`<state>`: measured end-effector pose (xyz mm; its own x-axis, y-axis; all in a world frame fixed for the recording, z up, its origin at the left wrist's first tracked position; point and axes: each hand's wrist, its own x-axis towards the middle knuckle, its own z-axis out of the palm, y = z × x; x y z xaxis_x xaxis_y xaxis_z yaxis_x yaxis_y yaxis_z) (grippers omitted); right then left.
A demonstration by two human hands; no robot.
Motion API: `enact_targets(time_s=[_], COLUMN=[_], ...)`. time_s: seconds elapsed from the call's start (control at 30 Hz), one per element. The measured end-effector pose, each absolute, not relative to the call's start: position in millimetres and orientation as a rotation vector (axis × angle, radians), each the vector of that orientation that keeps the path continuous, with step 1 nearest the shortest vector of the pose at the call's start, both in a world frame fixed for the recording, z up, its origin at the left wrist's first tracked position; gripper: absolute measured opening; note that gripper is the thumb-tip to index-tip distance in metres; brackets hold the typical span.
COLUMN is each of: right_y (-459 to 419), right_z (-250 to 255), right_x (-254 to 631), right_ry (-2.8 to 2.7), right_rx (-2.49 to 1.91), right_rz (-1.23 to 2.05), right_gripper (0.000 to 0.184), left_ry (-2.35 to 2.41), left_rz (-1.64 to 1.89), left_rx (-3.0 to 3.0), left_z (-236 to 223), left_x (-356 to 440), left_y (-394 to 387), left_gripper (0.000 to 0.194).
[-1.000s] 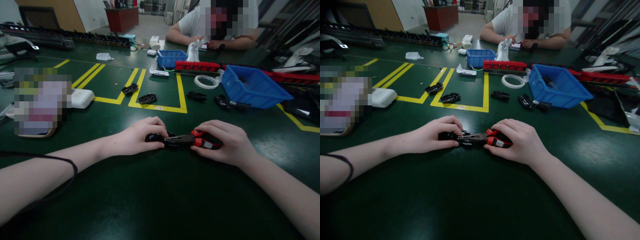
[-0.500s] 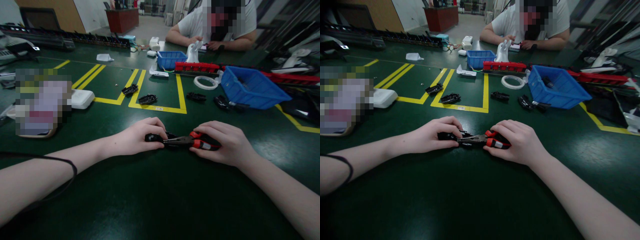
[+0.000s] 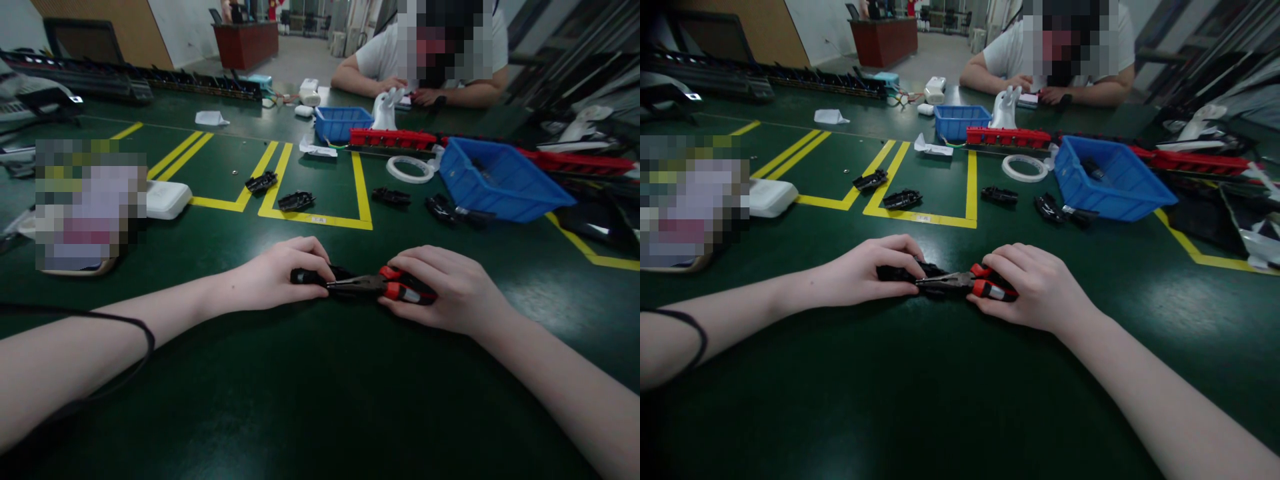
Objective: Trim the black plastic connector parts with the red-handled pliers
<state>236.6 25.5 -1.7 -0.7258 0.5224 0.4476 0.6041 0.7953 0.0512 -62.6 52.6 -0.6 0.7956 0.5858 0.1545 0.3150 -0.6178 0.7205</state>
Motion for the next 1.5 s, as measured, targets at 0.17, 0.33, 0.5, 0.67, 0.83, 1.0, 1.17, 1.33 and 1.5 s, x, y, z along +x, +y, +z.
enact_targets(time_s=[0.17,0.33,0.5,0.67,0.83,1.0,1.17,1.33,1.5], right_y=[26,26,26,26,26,26,26,25,26], right_z=[-2,-1,-2,-1,0,-2,-4,-2,-3], right_x=[236,235,235,236,235,236,237,236,235], right_ry=[-2.553,-2.551,-2.545,-2.56,-2.559,-2.556,-2.551,-2.553,-2.548], right_rx=[-0.867,-0.873,-0.855,-0.866,-0.871,-0.873,-0.869,-0.878,-0.876], right_rz=[-0.211,-0.21,-0.211,-0.204,-0.199,-0.198,-0.217,-0.205,-0.209], right_gripper=[0.032,0.032,0.033,0.032,0.032,0.033,0.034,0.034,0.034], left_ry=[0.668,0.673,0.667,0.666,0.686,0.621,0.55,0.508,0.514], left_rz=[0.532,0.513,0.5,0.484,0.451,0.464,0.608,0.608,0.593], left_rx=[2.273,2.257,2.284,2.441,2.721,2.999,3.184,3.157,3.134], left_z=[-1,0,0,2,2,-1,0,2,2], left_x=[-62,-62,-62,-61,-61,-64,-66,-64,-65], left_y=[50,51,51,48,43,42,41,40,41], left_gripper=[0.013,0.013,0.012,0.014,0.026,0.031,0.021,0.019,0.027])
